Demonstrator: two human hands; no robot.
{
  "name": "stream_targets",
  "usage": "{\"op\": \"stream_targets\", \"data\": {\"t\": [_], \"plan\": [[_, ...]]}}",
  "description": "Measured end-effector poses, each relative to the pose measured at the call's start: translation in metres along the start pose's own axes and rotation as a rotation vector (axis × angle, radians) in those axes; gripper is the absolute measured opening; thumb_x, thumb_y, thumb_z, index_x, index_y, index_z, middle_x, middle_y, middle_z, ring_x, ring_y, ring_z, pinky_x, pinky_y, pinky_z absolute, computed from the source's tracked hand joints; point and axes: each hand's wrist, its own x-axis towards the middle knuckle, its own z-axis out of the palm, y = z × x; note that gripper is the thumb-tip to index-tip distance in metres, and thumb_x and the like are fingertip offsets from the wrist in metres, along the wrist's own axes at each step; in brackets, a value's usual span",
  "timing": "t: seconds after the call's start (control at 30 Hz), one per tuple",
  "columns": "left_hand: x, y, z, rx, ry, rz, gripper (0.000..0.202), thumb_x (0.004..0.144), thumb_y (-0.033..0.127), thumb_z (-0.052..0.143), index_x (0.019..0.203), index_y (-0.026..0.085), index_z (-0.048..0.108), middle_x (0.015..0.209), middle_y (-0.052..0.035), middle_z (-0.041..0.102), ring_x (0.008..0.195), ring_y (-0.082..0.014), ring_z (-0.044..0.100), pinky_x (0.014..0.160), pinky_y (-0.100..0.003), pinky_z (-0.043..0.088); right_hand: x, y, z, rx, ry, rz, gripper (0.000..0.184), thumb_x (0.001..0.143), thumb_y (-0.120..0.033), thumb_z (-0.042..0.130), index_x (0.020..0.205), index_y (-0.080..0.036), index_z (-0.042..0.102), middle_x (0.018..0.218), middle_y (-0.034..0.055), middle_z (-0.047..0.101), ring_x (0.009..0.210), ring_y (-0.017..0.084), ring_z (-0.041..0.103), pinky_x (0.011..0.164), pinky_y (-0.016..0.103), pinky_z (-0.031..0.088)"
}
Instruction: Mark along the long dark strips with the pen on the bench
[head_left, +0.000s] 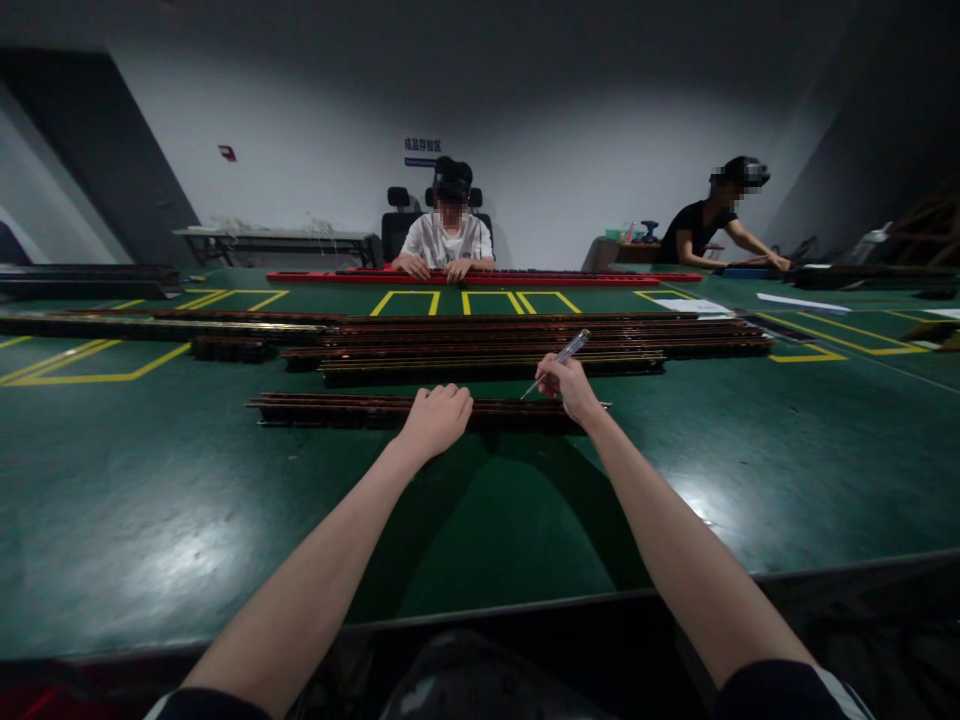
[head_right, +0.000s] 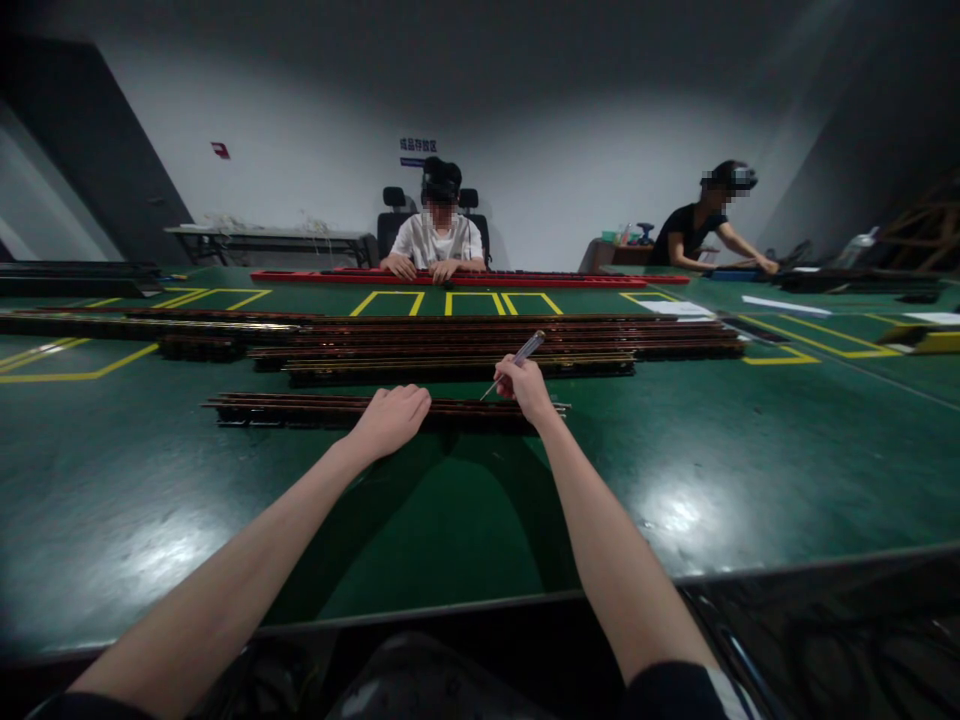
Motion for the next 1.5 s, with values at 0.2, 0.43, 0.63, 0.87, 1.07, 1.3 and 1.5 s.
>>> {"op": "stream_targets", "data": {"t": [0.2,0.43,0.63,0.87,1.07,1.3,1.5], "plan": [[-0.002,0.005,0.000,-0.026,0.095,0.012,0.039,0.098,0.029,0.026,0.113,0.018,0.061,0.115,-0.0094,0.067,0.106,-0.0220,0.061,0.099,-0.044,0.039,-0.002,-0.001,0.001,-0.029,0.008,-0.027,0.020,0.064,-0.036,0.059,0.056,-0.020,0.051,0.043,-0.0028,0.050,0.038,0.010,0.046,0.038,0.021,0.030],[-0.006,0.018,0.005,0.028,0.124,0.137,0.040,0.096,0.036,0.035,0.125,0.019,0.055,0.126,-0.0102,0.063,0.115,-0.0249,0.057,0.101,-0.045,0.037,-0.001,0.001,0.002,-0.018,0.008,-0.051,0.019,0.064,-0.035,0.059,0.056,-0.020,0.051,0.043,-0.0033,0.049,0.039,0.009,0.046,0.039,0.021,0.031],[-0.003,0.017,0.008,0.028,0.110,0.128,0.040,0.094,0.039,0.039,0.125,0.018,0.054,0.124,-0.0115,0.062,0.113,-0.0250,0.057,0.098,-0.044,0.038,-0.001,0.000,0.003,-0.018,-0.006,-0.054,0.020,0.066,-0.035,0.060,0.057,-0.020,0.049,0.046,-0.0031,0.050,0.040,0.009,0.047,0.041,0.022,0.033],[-0.002,0.015,0.003,0.029,0.085,0.090,0.037,0.092,0.039,0.042,0.119,0.018,0.056,0.120,-0.0119,0.063,0.110,-0.0262,0.058,0.094,-0.043,0.041,-0.005,-0.005,0.005,-0.067,-0.054,-0.068,0.024,0.067,-0.040,0.062,0.060,-0.020,0.051,0.048,-0.0022,0.052,0.044,0.011,0.050,0.044,0.023,0.035],[-0.002,0.011,0.003,0.069,0.105,0.048,0.035,0.089,0.035,0.041,0.114,0.018,0.058,0.120,-0.0135,0.062,0.107,-0.0290,0.057,0.093,-0.047,0.040,-0.009,-0.009,0.012,-0.131,-0.182,-0.084,0.022,0.069,-0.040,0.062,0.064,-0.019,0.056,0.053,-0.0001,0.060,0.048,0.011,0.054,0.048,0.023,0.039],[-0.001,0.011,0.003,0.086,0.103,0.064,0.036,0.089,0.029,0.038,0.116,0.018,0.059,0.121,-0.0125,0.062,0.110,-0.0278,0.056,0.098,-0.047,0.037,-0.011,-0.013,0.016,-0.165,-0.203,-0.119,0.020,0.070,-0.037,0.063,0.066,-0.018,0.058,0.055,0.0010,0.063,0.048,0.011,0.055,0.050,0.023,0.040],[0.000,0.011,0.004,0.106,0.108,0.075,0.037,0.089,0.026,0.037,0.117,0.019,0.060,0.120,-0.0122,0.064,0.108,-0.0277,0.057,0.096,-0.047,0.037,-0.008,-0.013,0.012,-0.154,-0.165,-0.083,0.018,0.069,-0.035,0.063,0.063,-0.018,0.058,0.053,0.0018,0.064,0.048,0.012,0.056,0.049,0.024,0.041]]}}
